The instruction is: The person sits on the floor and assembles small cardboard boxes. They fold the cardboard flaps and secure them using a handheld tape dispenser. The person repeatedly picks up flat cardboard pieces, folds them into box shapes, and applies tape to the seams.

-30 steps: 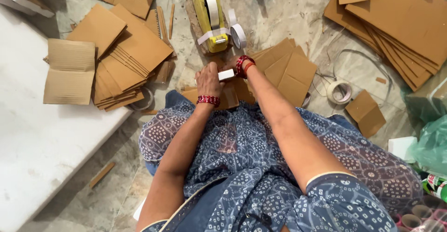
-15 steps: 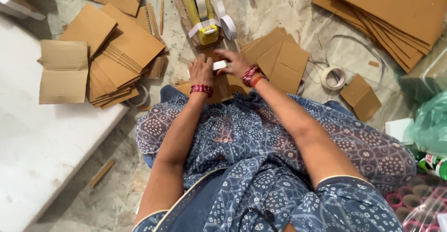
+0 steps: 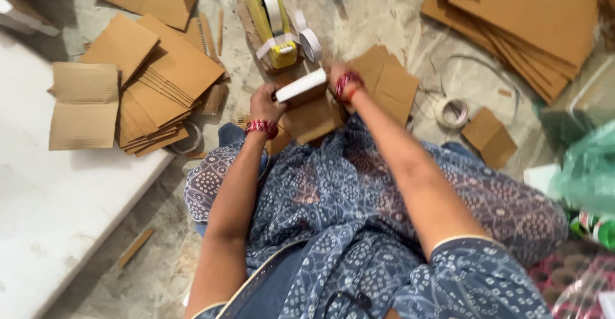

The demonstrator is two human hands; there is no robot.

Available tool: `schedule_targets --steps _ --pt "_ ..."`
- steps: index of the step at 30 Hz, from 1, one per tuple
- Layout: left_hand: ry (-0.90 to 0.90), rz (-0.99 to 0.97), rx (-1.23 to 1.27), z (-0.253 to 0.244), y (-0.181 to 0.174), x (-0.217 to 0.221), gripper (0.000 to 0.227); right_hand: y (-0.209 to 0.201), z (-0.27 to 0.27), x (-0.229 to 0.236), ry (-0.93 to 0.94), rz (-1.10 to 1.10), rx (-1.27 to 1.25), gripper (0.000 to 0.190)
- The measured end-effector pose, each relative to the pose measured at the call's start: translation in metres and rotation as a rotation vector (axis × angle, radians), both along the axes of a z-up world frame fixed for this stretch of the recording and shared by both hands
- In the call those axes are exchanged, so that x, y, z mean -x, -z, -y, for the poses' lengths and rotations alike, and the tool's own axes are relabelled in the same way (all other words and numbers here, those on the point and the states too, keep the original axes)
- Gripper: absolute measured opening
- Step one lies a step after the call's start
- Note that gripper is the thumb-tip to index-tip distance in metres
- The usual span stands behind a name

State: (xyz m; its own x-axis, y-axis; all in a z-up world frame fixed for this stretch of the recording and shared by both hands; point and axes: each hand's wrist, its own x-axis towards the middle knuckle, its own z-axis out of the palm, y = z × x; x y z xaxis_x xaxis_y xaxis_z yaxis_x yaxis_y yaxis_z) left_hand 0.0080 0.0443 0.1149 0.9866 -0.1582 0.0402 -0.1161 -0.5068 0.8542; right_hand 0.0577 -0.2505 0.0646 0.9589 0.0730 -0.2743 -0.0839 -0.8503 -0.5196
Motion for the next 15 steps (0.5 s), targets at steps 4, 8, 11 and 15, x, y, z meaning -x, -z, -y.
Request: schedule_targets --steps 4,8,11,15 --pt "-0.005 0.03 -0.005 0.023 -0.003 -0.024 0.037 -0.027 -0.006 -0.078 0.072 0.195 0.166 0.034" --pt "0.117 0.055 -0.07 0.018 -0.004 -0.02 0.035 -0.009 -0.037 -0.112 0.088 0.321 -0.026 0.026" --pt "0.209 0.057 -0.125 0.013 0.001 -0.022 0.031 0.001 -0.067 -0.112 0.193 -0.073 -0.24 0.047" --pt "0.196 -0.027 -0.021 0.013 0.002 -0.029 0.037 -0.005 -0.094 -0.116 0.273 -0.114 -0.273 0.053"
